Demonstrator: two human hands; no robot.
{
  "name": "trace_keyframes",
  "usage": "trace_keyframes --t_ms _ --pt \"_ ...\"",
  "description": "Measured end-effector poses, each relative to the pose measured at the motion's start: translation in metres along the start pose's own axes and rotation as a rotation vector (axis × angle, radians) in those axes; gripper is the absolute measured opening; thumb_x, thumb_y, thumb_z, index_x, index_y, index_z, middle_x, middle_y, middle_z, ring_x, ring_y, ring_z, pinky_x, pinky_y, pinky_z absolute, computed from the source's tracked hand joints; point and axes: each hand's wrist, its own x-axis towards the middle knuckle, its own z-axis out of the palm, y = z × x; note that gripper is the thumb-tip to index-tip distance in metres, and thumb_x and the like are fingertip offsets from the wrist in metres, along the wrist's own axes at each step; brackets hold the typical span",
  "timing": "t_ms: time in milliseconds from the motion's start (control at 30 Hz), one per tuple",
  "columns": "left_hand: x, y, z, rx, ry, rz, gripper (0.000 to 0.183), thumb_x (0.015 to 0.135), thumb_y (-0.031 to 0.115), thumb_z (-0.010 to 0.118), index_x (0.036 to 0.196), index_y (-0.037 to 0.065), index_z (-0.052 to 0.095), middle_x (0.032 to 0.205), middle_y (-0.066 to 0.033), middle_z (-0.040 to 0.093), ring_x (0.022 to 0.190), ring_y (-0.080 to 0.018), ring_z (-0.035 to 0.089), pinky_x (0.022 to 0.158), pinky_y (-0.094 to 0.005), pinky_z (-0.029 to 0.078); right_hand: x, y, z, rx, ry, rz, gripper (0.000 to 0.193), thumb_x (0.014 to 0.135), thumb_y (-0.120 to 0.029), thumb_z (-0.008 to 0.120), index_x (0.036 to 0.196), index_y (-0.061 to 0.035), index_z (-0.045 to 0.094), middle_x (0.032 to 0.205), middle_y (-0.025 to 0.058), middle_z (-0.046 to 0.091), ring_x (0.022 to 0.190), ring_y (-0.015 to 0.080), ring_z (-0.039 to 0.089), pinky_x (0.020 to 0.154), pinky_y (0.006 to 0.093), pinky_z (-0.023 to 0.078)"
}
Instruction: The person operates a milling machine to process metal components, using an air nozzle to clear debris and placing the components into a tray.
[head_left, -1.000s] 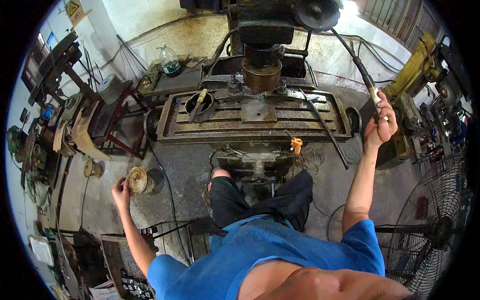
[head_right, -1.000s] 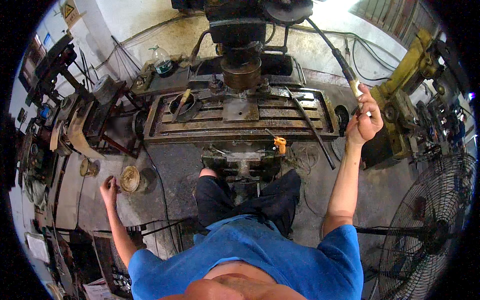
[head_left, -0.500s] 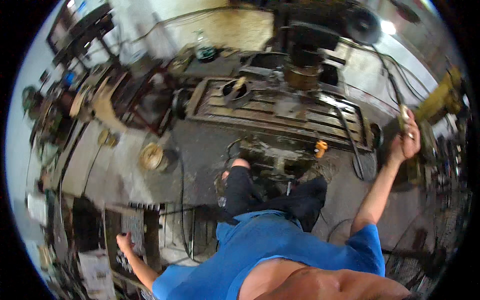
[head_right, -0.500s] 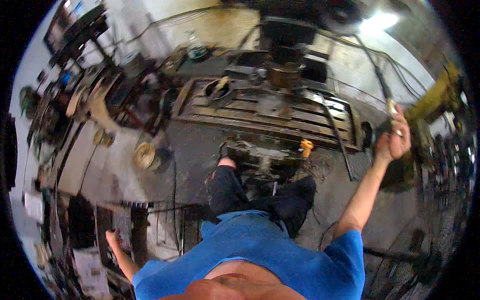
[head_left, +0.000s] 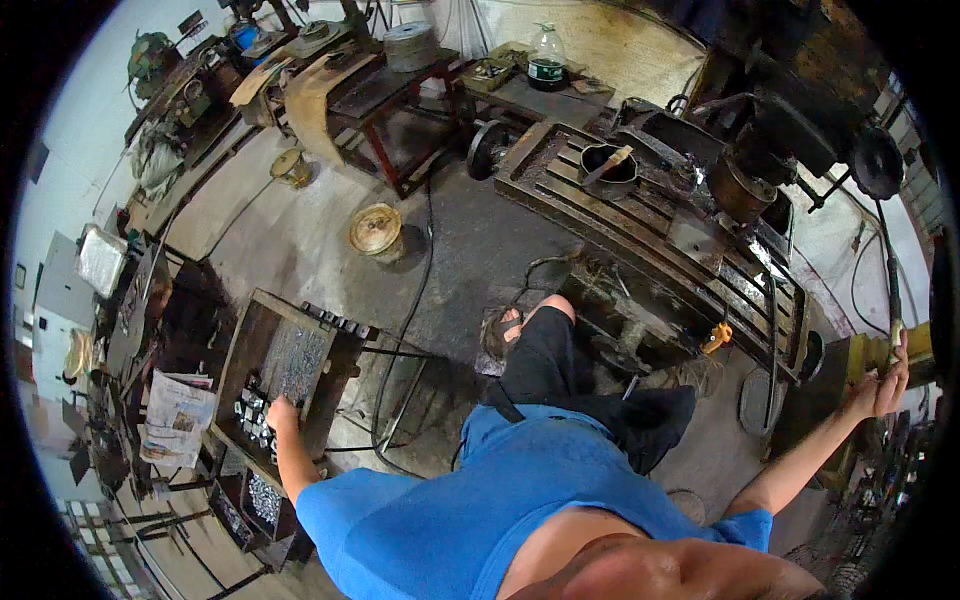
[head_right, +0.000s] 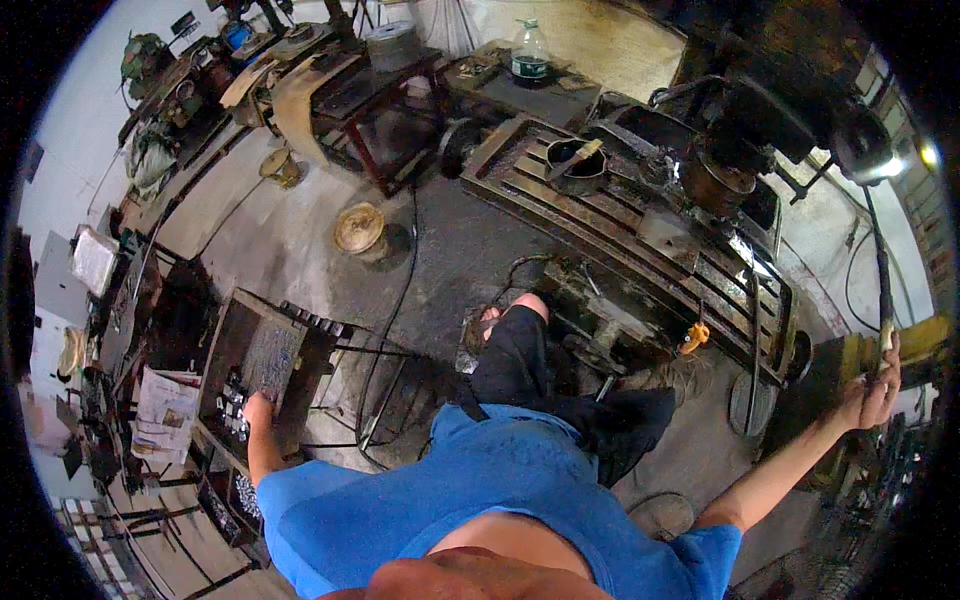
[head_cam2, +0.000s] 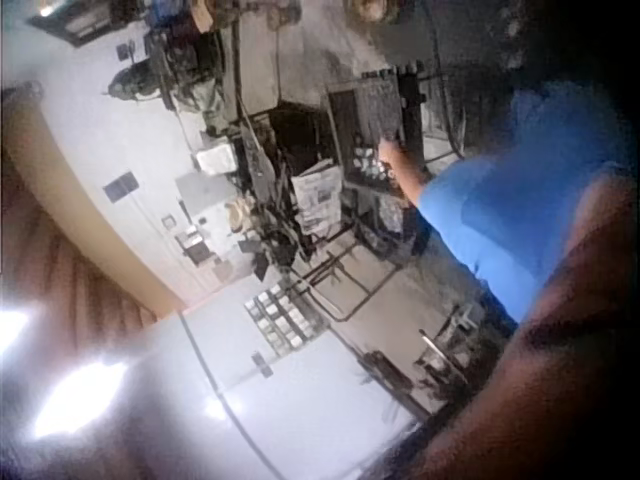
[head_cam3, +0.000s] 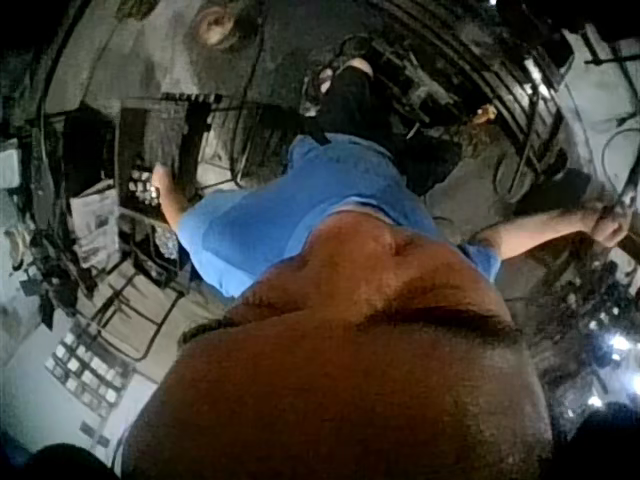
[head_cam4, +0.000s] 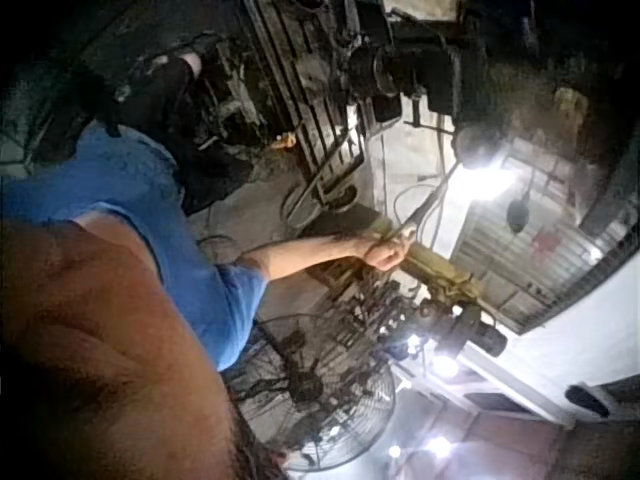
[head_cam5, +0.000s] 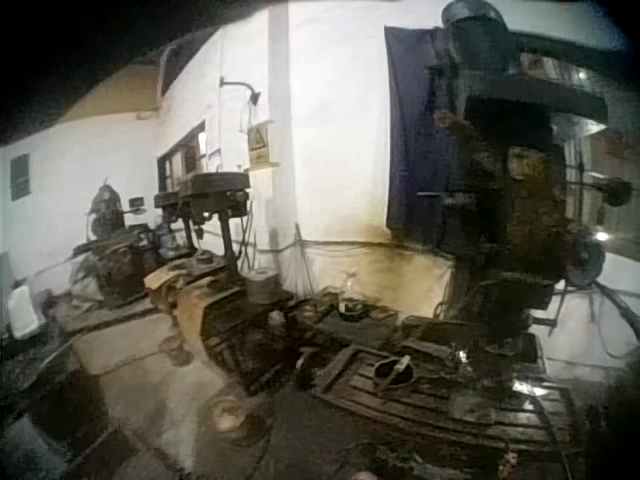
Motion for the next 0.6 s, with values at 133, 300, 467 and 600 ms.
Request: trace_keyframes --t_ms 133,300,467,600 --pt "0.019 -0.006 0.009 0.15 -0.042 0.115 0.028 0.082 0.028 0.046 0.099 0.013 0.062 0.105 -0.0096 0.061 0.099 -0.0277 0.058 0.08 -0.0397 0.046 0.004 -0.005 -0.002 -0.051 0.01 0.006 0.027 0.088 -0.015 0.037 0.102 0.0039 0.05 0.125 0.0219 0.044 0.111 0.0329 0.046 0.096 0.041 0.038" --pt "0.043 -0.009 0.022 0.236 -0.125 0.217 0.033 0.085 0.031 0.04 0.103 0.014 0.062 0.108 -0.0104 0.06 0.1 -0.0276 0.057 0.08 -0.0416 0.045 0.014 -0.019 0.007 -0.074 -0.066 -0.06 0.028 0.092 -0.015 0.031 0.101 0.0025 0.05 0.124 0.0221 0.045 0.11 0.0304 0.047 0.095 0.0399 0.038" --pt "0.019 0.009 0.011 0.151 -0.131 0.148 0.033 0.085 0.028 0.04 0.105 0.014 0.062 0.11 -0.0099 0.059 0.103 -0.0266 0.056 0.083 -0.0401 0.045 0.028 -0.03 0.006 0.024 -0.06 0.004 0.026 0.091 -0.013 0.035 0.098 0.0054 0.052 0.122 0.0278 0.044 0.107 0.0326 0.049 0.095 0.0399 0.037" --pt "0.034 0.015 0.02 0.147 -0.16 0.143 0.031 0.083 0.023 0.042 0.105 0.012 0.062 0.11 -0.0109 0.059 0.104 -0.0271 0.055 0.083 -0.04 0.046 0.059 -0.052 0.0 -0.642 -0.172 -0.209 0.04 0.091 -0.018 0.032 0.113 0.0112 0.048 0.122 0.0225 0.047 0.107 0.0277 0.049 0.096 0.0358 0.034"
